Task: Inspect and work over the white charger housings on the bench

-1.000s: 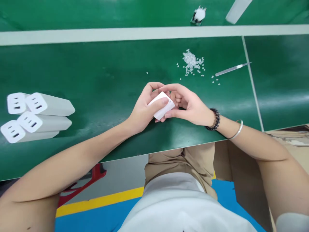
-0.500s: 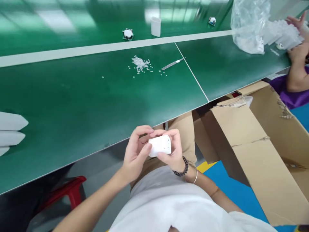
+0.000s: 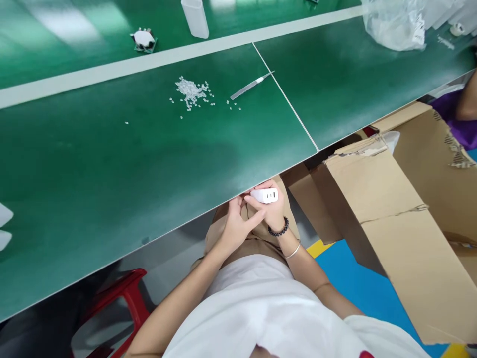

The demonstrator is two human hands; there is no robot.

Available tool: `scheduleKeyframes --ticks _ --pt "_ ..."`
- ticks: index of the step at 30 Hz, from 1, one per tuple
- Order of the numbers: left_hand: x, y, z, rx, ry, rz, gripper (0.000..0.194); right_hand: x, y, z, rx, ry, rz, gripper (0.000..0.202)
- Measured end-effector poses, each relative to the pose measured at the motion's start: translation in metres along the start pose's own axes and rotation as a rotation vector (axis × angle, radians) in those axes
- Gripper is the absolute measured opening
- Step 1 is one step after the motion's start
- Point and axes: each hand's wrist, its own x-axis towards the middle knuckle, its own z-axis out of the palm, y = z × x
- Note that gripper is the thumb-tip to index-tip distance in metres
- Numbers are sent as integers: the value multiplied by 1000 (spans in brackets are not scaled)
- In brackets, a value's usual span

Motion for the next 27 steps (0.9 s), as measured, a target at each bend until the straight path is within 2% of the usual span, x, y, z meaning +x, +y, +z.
scheduleKeyframes --ticks 6,11,21,24,27 --pt "10 -1 5 -55 18 -54 56 8 -4 6 -79 56 64 41" --pt "12 -3 9 -76 -5 -121 51 8 -7 13 -112 110 102 33" --pt "15 13 12 -57 -53 -175 49 5 -43 16 -249 138 141 24" --pt "15 7 10 32 -92 -112 51 8 -38 16 -277 137 107 29" --pt "18 -4 2 73 -125 -77 54 13 -22 16 -283 146 70 37"
